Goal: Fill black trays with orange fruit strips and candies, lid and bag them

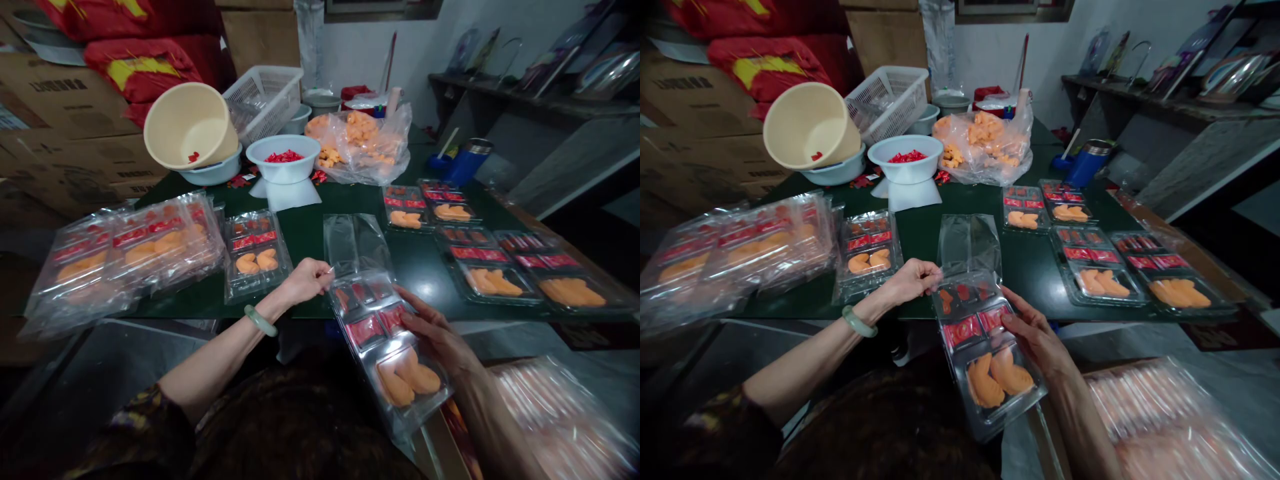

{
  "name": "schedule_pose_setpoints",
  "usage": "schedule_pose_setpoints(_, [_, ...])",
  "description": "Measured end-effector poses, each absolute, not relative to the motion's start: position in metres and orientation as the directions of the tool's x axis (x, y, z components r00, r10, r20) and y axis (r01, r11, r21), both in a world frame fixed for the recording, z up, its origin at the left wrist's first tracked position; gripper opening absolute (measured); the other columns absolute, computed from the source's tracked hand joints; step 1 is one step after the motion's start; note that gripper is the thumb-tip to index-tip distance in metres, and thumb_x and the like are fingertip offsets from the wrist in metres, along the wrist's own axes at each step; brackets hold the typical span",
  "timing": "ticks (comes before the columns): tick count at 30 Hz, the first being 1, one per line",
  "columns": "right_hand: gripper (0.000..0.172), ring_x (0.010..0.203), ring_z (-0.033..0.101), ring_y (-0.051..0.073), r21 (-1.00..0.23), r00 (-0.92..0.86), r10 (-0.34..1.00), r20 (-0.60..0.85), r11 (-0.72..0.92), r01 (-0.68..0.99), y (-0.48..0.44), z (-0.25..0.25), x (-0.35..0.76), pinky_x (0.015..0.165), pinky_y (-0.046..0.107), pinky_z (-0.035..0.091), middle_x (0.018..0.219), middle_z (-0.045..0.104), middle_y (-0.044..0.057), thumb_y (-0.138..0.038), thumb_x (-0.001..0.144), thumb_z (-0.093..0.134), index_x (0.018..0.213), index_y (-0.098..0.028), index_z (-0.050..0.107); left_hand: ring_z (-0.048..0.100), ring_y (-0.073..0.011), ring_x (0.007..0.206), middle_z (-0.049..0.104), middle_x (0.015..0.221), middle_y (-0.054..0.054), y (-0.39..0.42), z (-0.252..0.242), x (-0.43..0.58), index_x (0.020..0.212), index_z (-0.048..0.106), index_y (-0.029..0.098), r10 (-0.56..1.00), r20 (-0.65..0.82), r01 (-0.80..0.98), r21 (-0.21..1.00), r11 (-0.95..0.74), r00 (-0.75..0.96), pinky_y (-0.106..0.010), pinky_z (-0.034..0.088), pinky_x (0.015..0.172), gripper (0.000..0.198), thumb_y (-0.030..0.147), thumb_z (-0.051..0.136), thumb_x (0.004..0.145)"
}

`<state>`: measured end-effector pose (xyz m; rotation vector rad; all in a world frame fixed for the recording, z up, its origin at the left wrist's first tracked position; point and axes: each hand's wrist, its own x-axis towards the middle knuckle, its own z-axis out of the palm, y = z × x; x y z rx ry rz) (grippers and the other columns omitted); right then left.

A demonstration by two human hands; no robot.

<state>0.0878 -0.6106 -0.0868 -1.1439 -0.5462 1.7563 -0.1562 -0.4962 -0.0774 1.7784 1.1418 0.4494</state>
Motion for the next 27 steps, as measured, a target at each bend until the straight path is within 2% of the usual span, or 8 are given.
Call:
schedule_pose_setpoints(3, [0.060, 0.066, 0.066, 0.014, -0.734, -0.058, 0.880, -0.472, -0.429, -0.527, -0.616, -0.085, 0.081, 0.061, 0.023, 0.049, 0.086, 0.073, 0.001, -0.021, 0.061, 0.080, 0.118, -0.027, 0.061, 0.048, -0.0091, 0.054, 0.051, 0.060, 0.001, -0.505, -0.078, -0.156, 0.070, 0.053, 0.014, 0.861, -0.018, 0.522, 0.802, -0.291, 0.508, -0.020, 0.036, 0.053, 0.018, 0.016, 0.040, 0.082])
schedule_pose_setpoints(6, [0.060, 0.064, 0.065, 0.014, -0.730, -0.005, 0.880, -0.475, -0.397, -0.557, -0.622, -0.085, 0.073, 0.060, 0.023, 0.049, 0.089, 0.073, 0.001, -0.021, 0.060, 0.080, 0.117, -0.027, 0.062, 0.049, -0.0124, 0.055, 0.050, 0.061, 0.002, -0.520, -0.078, -0.156, 0.099, 0.052, 0.014, 0.879, 0.123, 0.671, 0.601, -0.435, 0.460, -0.023, 0.035, 0.055, 0.023, 0.010, 0.037, 0.082])
schedule_pose_setpoints(13, [0.069, 0.061, 0.062, 0.013, -0.760, 0.113, 0.868, -0.483, -0.352, -0.547, -0.623, -0.086, 0.058, 0.060, 0.024, 0.048, 0.078, 0.071, 0.000, -0.027, 0.057, 0.082, 0.120, -0.022, 0.055, 0.057, -0.0185, 0.058, 0.058, 0.069, -0.004, -0.557, -0.069, -0.156, 0.121, 0.033, 0.008, 0.825, 0.094, 0.782, 0.273, -0.560, 0.558, -0.028, 0.042, 0.055, 0.038, 0.011, 0.030, 0.084])
schedule_pose_setpoints(16, [0.060, 0.056, 0.060, 0.016, -0.907, 0.276, 0.878, -0.390, -0.314, -0.282, -0.605, -0.087, 0.046, 0.051, 0.025, 0.045, 0.069, 0.066, 0.001, -0.041, 0.061, 0.077, 0.113, -0.019, 0.054, 0.060, -0.0207, 0.066, 0.061, 0.076, -0.007, -0.563, -0.067, -0.160, 0.128, 0.028, 0.008, 0.783, 0.063, 0.760, 0.202, -0.617, 0.619, -0.030, 0.046, 0.058, 0.044, 0.014, 0.033, 0.085])
schedule_pose_setpoints(19, [0.041, 0.064, 0.061, 0.022, -0.878, 0.422, 0.899, -0.116, -0.291, 0.379, -0.582, -0.087, 0.032, 0.056, 0.032, 0.047, 0.068, 0.062, 0.004, -0.045, 0.073, 0.065, 0.102, -0.018, 0.059, 0.061, -0.0234, 0.075, 0.062, 0.083, -0.010, -0.558, -0.069, -0.164, 0.131, 0.030, 0.008, 0.803, -0.016, 0.799, 0.111, -0.590, 0.595, -0.032, 0.048, 0.060, 0.051, 0.008, 0.036, 0.080])
schedule_pose_setpoints(22, [0.039, 0.099, 0.057, 0.032, -0.559, 0.290, 0.939, 0.185, -0.142, 0.817, -0.576, -0.087, 0.029, 0.078, 0.046, 0.046, 0.104, 0.060, 0.016, -0.042, 0.079, 0.059, 0.109, -0.018, 0.062, 0.058, -0.0239, 0.082, 0.062, 0.086, -0.011, -0.548, -0.071, -0.169, 0.128, 0.036, 0.010, 0.807, -0.072, 0.810, 0.038, -0.585, 0.586, -0.033, 0.049, 0.064, 0.054, 0.002, 0.037, 0.075])
schedule_pose_setpoints(24, [0.058, 0.119, 0.043, 0.036, -0.506, 0.029, 0.966, 0.258, 0.110, 0.855, -0.585, -0.089, 0.039, 0.089, 0.051, 0.042, 0.132, 0.044, 0.020, -0.046, 0.076, 0.064, 0.126, -0.019, 0.053, 0.057, -0.0230, 0.082, 0.061, 0.084, -0.010, -0.543, -0.070, -0.173, 0.125, 0.040, 0.010, 0.788, -0.074, 0.791, 0.030, -0.611, 0.611, -0.032, 0.048, 0.065, 0.053, 0.002, 0.038, 0.073])
schedule_pose_setpoints(27, [0.074, 0.131, 0.030, 0.036, -0.561, -0.379, 0.895, 0.235, 0.443, 0.699, -0.603, -0.096, 0.063, 0.098, 0.054, 0.036, 0.147, 0.028, 0.016, -0.051, 0.070, 0.070, 0.134, -0.024, 0.046, 0.054, -0.0230, 0.081, 0.059, 0.083, -0.010, -0.537, -0.068, -0.176, 0.126, 0.037, 0.009, 0.750, -0.064, 0.753, 0.061, -0.656, 0.659, -0.031, 0.047, 0.065, 0.054, 0.001, 0.037, 0.072])
